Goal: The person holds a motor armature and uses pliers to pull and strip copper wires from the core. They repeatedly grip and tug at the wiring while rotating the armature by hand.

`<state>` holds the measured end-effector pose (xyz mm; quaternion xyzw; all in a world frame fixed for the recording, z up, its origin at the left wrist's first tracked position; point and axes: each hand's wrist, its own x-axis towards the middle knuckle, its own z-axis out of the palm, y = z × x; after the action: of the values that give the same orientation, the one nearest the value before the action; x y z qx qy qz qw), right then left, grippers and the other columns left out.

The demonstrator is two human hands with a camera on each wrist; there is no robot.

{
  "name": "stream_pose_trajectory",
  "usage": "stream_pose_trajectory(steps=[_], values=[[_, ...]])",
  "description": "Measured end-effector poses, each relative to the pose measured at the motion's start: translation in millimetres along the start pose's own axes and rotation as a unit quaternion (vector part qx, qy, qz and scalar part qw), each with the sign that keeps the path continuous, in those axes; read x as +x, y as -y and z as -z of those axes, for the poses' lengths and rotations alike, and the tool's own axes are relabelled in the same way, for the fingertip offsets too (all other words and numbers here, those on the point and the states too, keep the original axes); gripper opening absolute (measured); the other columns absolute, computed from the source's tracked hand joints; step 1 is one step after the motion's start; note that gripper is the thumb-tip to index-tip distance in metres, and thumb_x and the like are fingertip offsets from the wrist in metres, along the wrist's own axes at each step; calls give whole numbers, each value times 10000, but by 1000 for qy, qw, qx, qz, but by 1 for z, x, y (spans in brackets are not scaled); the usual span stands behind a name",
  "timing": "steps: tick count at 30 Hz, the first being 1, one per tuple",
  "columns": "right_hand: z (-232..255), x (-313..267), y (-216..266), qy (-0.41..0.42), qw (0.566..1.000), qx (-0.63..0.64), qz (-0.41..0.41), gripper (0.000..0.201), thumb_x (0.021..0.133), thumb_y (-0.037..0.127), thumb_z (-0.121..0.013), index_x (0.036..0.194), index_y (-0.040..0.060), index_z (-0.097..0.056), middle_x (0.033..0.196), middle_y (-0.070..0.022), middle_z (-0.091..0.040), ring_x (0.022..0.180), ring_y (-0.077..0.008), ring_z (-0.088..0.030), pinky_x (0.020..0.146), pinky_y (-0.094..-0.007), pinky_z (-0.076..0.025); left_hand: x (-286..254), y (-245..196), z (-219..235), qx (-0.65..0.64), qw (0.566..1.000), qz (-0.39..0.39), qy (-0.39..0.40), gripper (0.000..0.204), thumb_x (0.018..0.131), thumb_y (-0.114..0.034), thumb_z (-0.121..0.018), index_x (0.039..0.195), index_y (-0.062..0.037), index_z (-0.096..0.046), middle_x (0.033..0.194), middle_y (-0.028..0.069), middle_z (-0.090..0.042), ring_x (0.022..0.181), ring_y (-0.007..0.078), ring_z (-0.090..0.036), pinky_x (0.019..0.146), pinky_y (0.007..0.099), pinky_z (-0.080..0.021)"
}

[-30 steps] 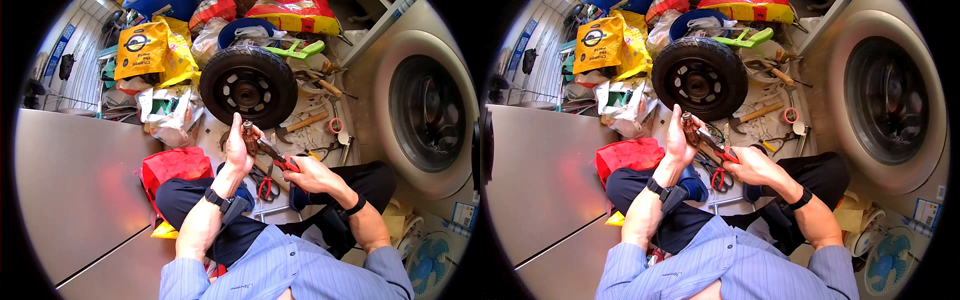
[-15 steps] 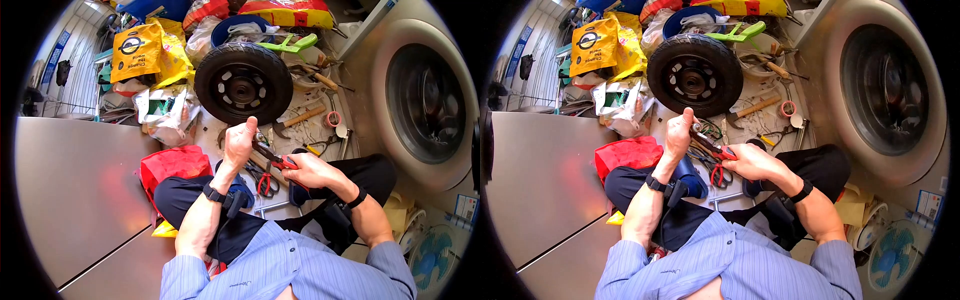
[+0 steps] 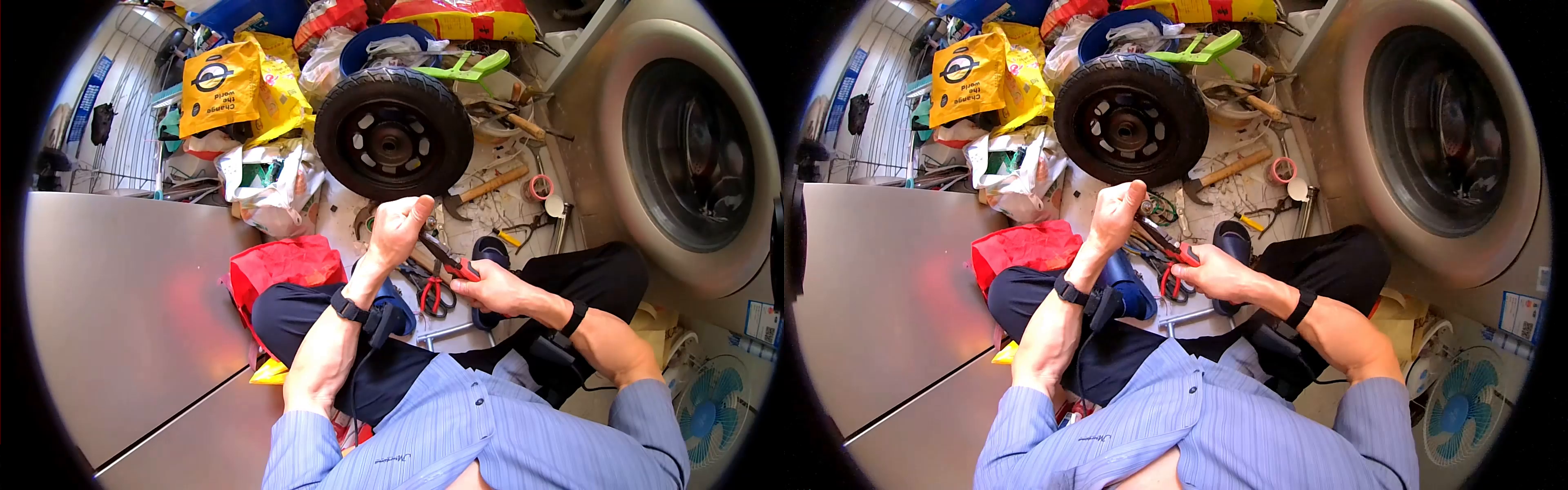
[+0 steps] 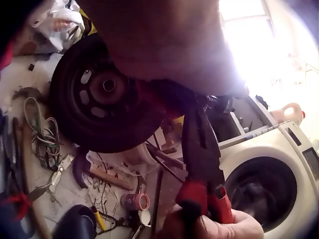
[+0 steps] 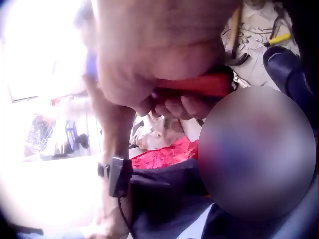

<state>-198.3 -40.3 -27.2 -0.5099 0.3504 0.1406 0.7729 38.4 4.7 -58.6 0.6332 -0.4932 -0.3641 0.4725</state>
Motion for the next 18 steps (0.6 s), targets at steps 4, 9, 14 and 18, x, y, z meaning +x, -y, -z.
stream_pose_trajectory(steps=[4, 9, 14, 18], values=[[0, 2, 0, -48, 998, -48, 14, 195, 1036, 227, -639, 992, 37, -650, 730, 31, -536, 645, -89, -467, 575, -307, -404, 0, -14, 4, 26, 998, -64, -8, 427, 921, -370, -773, 815, 15, -621, 690, 65, -537, 642, 122, -494, 587, 311, -430], [-8, 0, 11, -73, 993, -79, 43, 205, 1015, 216, -647, 980, 14, -652, 763, -4, -610, 682, -117, -517, 631, -342, -458, -1, -26, 0, 122, 981, -128, -75, 352, 748, -199, -928, 845, -9, -649, 692, 16, -560, 643, 84, -521, 568, 266, -442], [-9, 5, 12, -134, 976, -156, 76, 220, 949, 214, -676, 991, 0, -646, 782, -149, -658, 695, -231, -605, 682, -407, -486, 0, -19, -4, -91, 991, 79, -52, 325, 930, -321, -821, 814, -92, -622, 692, -46, -566, 606, 57, -466, 551, 239, -393], [-8, 5, 21, -187, 941, -238, 149, 240, 935, 223, -683, 959, -10, -626, 803, -222, -659, 725, -352, -638, 695, -439, -491, 6, -16, -11, -322, 940, 80, -79, 457, 972, -533, -686, 907, -88, -604, 754, 34, -617, 692, 139, -590, 631, 281, -484]])
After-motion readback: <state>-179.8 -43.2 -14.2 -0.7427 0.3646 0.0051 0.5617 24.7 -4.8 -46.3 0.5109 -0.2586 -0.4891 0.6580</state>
